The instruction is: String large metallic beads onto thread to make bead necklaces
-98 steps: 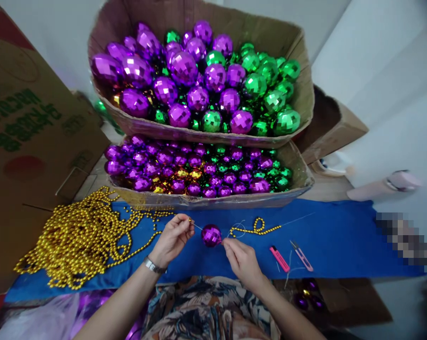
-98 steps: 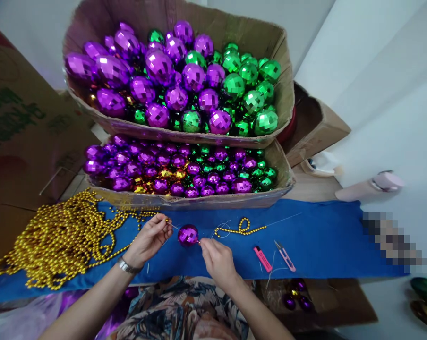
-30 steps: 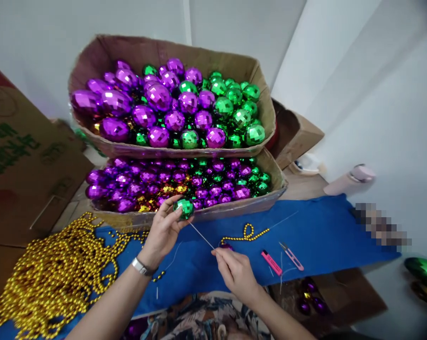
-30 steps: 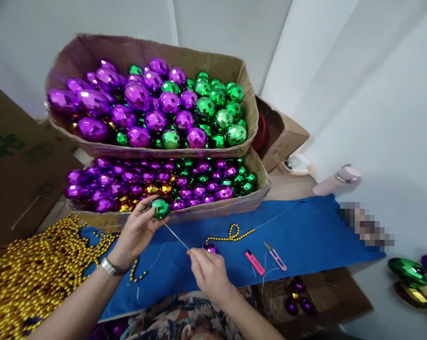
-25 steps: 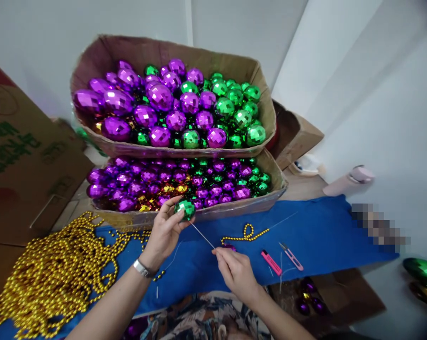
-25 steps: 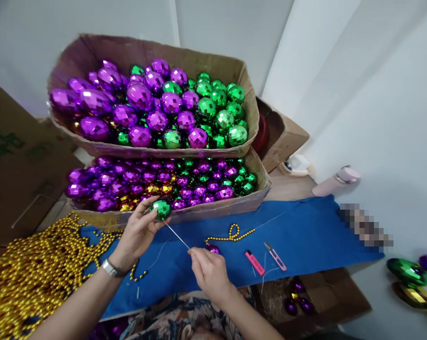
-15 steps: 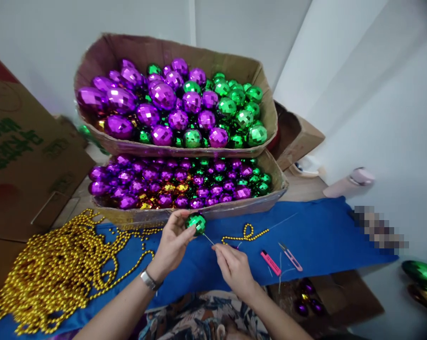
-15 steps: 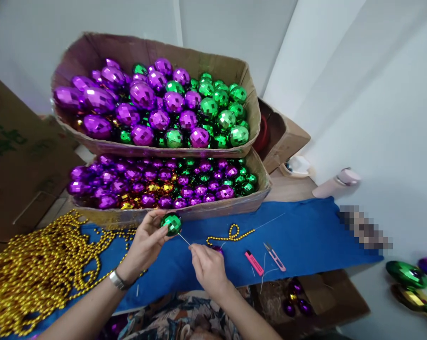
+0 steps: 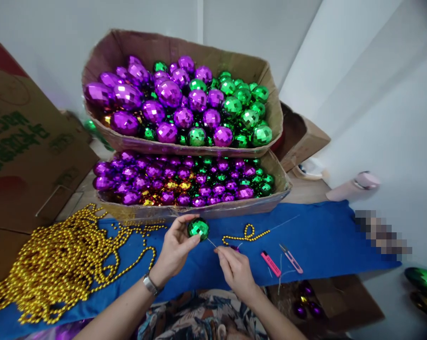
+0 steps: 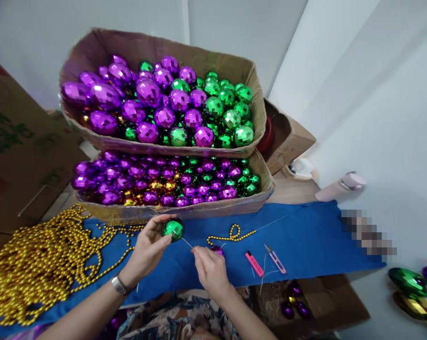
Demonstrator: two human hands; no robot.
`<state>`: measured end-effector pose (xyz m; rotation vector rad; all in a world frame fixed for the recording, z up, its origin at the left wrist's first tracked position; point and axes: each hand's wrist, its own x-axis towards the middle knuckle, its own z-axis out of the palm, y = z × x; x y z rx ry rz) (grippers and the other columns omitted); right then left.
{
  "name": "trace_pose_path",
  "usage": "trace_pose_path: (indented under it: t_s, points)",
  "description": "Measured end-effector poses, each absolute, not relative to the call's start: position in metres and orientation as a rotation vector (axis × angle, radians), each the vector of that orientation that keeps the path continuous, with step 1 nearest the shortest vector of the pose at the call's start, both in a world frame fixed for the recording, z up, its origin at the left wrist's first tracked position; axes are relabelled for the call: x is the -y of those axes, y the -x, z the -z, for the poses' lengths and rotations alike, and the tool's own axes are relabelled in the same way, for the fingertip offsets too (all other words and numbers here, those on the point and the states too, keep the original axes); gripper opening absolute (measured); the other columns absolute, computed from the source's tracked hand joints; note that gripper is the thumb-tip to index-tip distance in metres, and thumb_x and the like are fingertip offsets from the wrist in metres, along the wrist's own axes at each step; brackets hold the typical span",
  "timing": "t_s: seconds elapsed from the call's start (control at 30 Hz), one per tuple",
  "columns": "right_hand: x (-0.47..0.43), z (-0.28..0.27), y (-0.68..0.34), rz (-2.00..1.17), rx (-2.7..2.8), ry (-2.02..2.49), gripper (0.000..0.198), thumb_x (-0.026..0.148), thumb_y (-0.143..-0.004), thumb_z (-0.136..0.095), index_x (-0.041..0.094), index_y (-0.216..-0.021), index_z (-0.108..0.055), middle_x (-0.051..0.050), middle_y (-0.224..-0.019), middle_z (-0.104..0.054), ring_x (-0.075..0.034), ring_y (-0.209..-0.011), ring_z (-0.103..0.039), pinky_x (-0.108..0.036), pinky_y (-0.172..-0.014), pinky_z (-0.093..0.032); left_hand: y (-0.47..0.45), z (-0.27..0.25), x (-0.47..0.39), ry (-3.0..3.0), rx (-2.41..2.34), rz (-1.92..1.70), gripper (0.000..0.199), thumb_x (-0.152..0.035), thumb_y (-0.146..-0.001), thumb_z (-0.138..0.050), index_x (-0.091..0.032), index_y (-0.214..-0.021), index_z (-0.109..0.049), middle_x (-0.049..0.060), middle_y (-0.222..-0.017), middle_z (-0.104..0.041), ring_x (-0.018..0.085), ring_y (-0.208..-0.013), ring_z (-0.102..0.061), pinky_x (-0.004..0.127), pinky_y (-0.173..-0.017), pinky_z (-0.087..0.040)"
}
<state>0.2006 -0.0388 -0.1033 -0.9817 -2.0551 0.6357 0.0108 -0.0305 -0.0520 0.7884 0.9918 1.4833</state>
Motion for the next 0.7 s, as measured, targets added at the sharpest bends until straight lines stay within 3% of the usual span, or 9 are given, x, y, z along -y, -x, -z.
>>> trace_pose_path:
  t_s: [0.7]
  points:
    - [0.041,0.104,-0.201,-0.608,2.097,0.984,0.025,0.014,-0.096,-0.038,0.018,-0.1,-0.062,-0.006,-0.085,-0.07,-0.015,-0.076,-0.067,-0.024,-0.069,-0.053,-0.006,0.062,0.04,-0.77,-0.982,-1.524,0.046,-0.02,-0.068,-0.079,-0.022,-0.109,-0.059,0.008,-0.118,-0.059,0.019,-0.102,-0.057,0.028,-0.084,-0.049]
